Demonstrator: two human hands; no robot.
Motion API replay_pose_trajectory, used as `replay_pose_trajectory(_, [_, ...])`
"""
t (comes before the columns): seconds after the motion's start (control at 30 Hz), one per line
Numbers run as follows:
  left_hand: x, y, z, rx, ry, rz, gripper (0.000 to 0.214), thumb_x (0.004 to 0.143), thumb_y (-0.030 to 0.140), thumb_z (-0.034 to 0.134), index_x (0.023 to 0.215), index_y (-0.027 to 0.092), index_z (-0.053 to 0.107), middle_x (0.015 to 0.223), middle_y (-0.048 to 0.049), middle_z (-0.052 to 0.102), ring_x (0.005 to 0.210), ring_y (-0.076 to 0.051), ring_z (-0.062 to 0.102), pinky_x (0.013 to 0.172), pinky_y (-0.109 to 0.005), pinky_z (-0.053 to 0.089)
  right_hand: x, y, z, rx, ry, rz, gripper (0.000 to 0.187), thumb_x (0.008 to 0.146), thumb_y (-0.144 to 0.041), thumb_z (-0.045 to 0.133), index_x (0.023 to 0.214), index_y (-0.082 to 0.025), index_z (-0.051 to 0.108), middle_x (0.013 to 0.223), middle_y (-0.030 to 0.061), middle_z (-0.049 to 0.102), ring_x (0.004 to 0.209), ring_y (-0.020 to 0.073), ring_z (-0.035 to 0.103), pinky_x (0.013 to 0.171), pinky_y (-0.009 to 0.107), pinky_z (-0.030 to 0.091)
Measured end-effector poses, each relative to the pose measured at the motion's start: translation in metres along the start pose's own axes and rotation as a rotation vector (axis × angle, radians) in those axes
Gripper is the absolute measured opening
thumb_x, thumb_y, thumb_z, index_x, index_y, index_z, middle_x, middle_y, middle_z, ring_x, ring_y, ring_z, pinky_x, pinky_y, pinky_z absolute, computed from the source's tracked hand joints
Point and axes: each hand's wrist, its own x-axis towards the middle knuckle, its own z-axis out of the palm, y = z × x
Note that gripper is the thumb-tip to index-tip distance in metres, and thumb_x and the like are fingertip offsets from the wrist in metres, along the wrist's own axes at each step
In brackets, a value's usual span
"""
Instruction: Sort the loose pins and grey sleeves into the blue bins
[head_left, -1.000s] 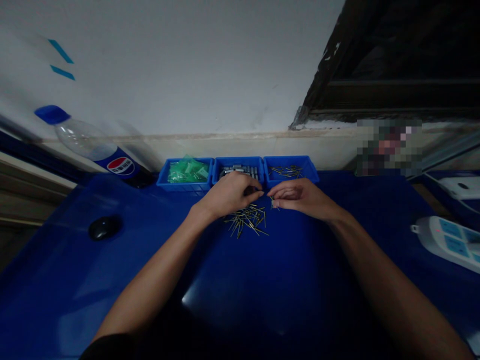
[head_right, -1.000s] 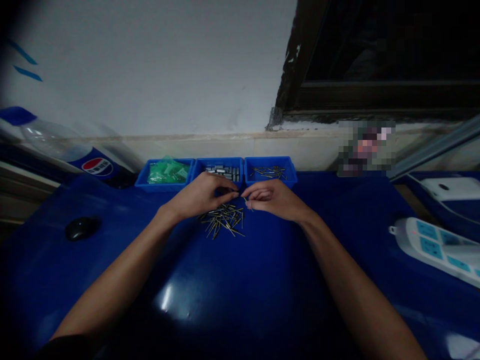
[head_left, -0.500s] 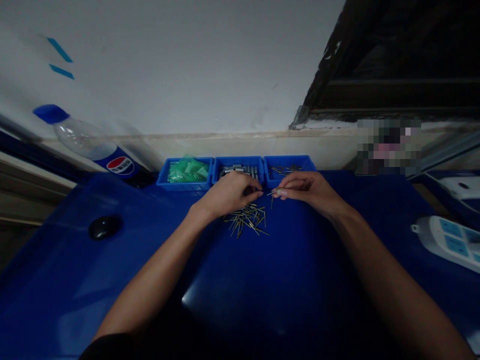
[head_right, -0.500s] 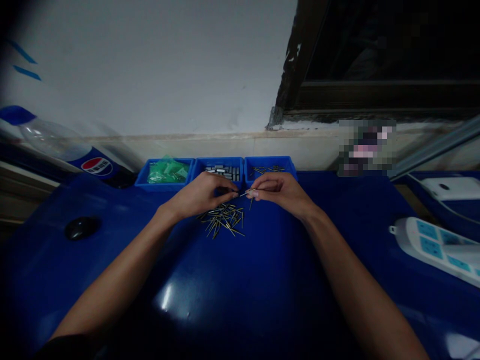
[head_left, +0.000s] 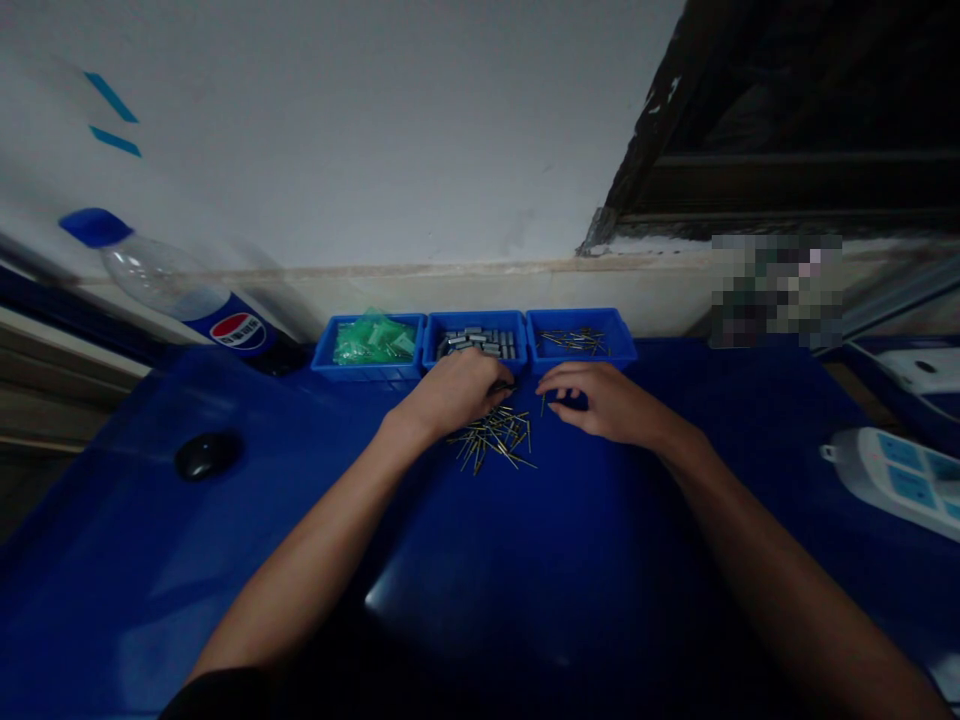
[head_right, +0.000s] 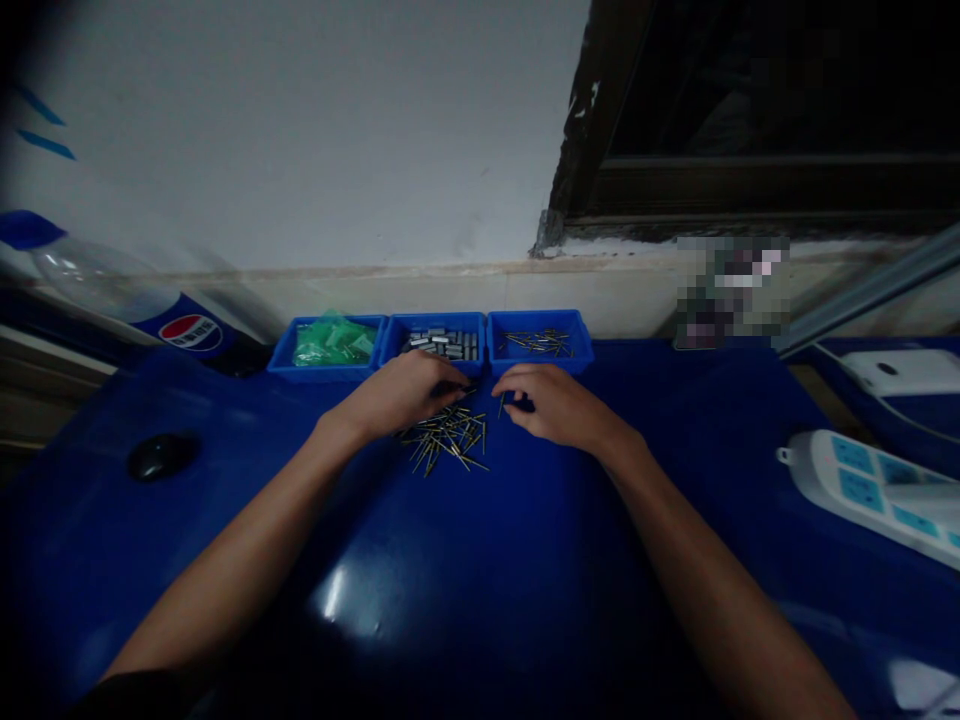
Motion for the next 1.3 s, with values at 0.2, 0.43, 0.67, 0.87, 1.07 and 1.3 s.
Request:
replay_pose_trajectory(0.2, [0.000,0.002,-0.003,-0.016,-0.022,-0.014,0.025,0.096,0.021,0.059,0.111,0.017,0.079,0.098,-0.0118,0.078,0.098,-0.026,0.073,0.089,-0.039,0.055,0.000,0.018,0.007,-0.070,-0.047,0.017,0.018,0.087,-0.017,0.062,0.096,-0.018,0.078,0.093,0.0094,0.073,0.076,0.0210,0.067,0.073,0.038,0.054])
replay_pose_trajectory(0.43, [0.004,0.003,0.001,-0.061,-0.042,0.067,0.023,0.098,0.023,0.063,0.113,0.017,0.079,0.101,-0.0110,0.080,0.097,-0.024,0.075,0.088,-0.037,0.056,0.001,0.016,0.007,0.086,-0.031,0.093,0.007,0.078,-0.016,0.065,0.083,-0.021,0.067,0.069,0.0007,0.069,0.062,0.0166,0.064,0.062,0.032,0.050])
replay_pose_trajectory(0.67, [0.006,0.014,0.007,-0.096,-0.014,0.176,0.023,0.103,0.026,0.060,0.109,0.015,0.079,0.103,-0.0115,0.080,0.092,-0.023,0.075,0.084,-0.035,0.055,-0.001,-0.009,-0.005,0.036,0.035,0.007,0.011,0.082,-0.019,0.067,0.082,-0.024,0.058,0.068,-0.0022,0.066,0.062,0.0165,0.065,0.058,0.031,0.048])
replay_pose_trajectory(0.87, [0.004,0.012,-0.001,-0.085,0.063,0.178,0.017,0.098,0.018,0.062,0.096,0.016,0.078,0.090,-0.0066,0.078,0.082,-0.019,0.073,0.076,-0.033,0.052,-0.001,-0.023,-0.012,0.211,0.227,-0.032,0.007,0.085,-0.026,0.074,0.089,-0.025,0.067,0.087,0.0005,0.075,0.078,0.0182,0.072,0.075,0.035,0.060])
replay_pose_trajectory(1.07, [0.002,0.010,-0.014,-0.092,0.185,0.181,0.014,0.095,0.019,0.064,0.090,0.016,0.077,0.086,-0.0049,0.076,0.078,-0.018,0.071,0.075,-0.031,0.051,-0.001,-0.018,-0.011,0.388,0.249,0.087,0.008,0.084,-0.033,0.079,0.090,-0.027,0.081,0.089,0.0016,0.082,0.082,0.0222,0.078,0.082,0.041,0.064])
replay_pose_trajectory(1.3, [0.002,0.009,-0.010,0.048,0.103,0.054,0.017,0.097,0.026,0.065,0.100,0.016,0.079,0.093,-0.0089,0.078,0.087,-0.022,0.074,0.080,-0.034,0.054,0.001,-0.018,-0.012,0.446,0.396,0.140,0.010,0.083,-0.031,0.081,0.091,-0.026,0.082,0.088,0.0033,0.083,0.081,0.0232,0.080,0.083,0.042,0.066])
